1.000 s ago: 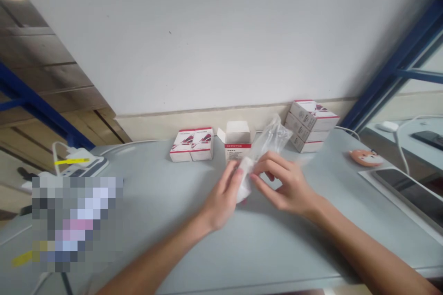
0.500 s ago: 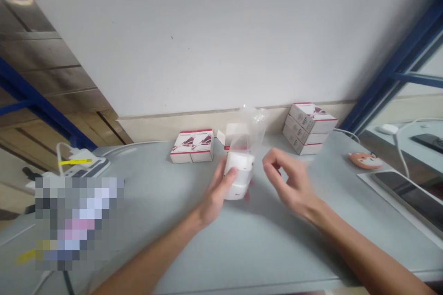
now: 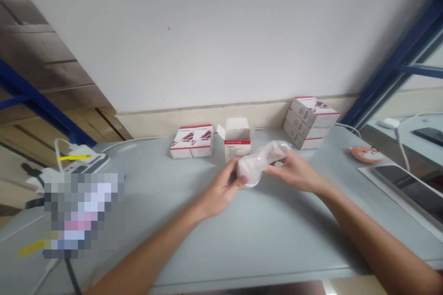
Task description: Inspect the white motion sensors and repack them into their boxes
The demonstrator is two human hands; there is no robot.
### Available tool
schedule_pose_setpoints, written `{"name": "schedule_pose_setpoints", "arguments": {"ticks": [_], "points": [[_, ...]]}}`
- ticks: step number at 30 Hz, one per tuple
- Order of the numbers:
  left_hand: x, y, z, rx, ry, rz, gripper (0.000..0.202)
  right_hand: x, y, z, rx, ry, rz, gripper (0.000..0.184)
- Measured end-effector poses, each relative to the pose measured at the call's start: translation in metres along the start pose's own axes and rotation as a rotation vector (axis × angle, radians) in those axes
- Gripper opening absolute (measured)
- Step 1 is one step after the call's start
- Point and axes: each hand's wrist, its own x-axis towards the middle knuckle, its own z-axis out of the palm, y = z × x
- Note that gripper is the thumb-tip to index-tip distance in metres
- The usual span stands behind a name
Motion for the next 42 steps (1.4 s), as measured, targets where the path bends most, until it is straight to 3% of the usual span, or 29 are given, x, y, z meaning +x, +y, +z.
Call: {"name": "schedule_pose_setpoints", "arguments": {"ticks": [7,13,16,18,22,27,30,34,39,42], "points": [[0.000,0.015,-0.010,0.183,-0.066,-0.031,0.039,0.000,0.002,-0.011,-0.068,-0.137,0.010,0.032],[-0.004,0.026,-0.014,0.216,0.065,0.009,0.068,0.000,0.008,-0.008,-0.031,-0.265,0.019,0.037],[-0.003,0.022,-0.011,0.249,0.087,0.028,0.059,0.000,0.009,-0.005,-0.011,-0.296,0.038,0.036],[-0.001,0.018,-0.009,0.300,0.087,0.017,0.052,-0.001,0.005,-0.005,0.014,-0.302,0.011,0.040],[0.002,0.013,-0.010,0.336,0.059,-0.027,0.056,-0.004,-0.005,-0.009,-0.026,-0.291,-0.006,0.053],[0.004,0.008,-0.015,0.387,-0.041,-0.123,0.044,-0.003,-0.001,-0.008,-0.038,-0.360,0.026,0.037],[0.004,0.007,-0.016,0.429,-0.085,-0.135,0.050,-0.002,0.006,-0.005,-0.099,-0.360,0.054,0.045],[0.004,0.012,-0.012,0.299,-0.053,-0.091,0.074,-0.003,0.009,0.000,-0.226,-0.321,0.067,0.040],[0.005,0.008,-0.006,0.201,0.046,-0.149,0.052,-0.005,0.011,0.009,-0.307,-0.298,0.018,0.026],[0.007,0.000,-0.008,0.274,0.017,-0.212,0.048,-0.005,0.015,0.007,-0.256,-0.304,-0.030,0.039]]}}
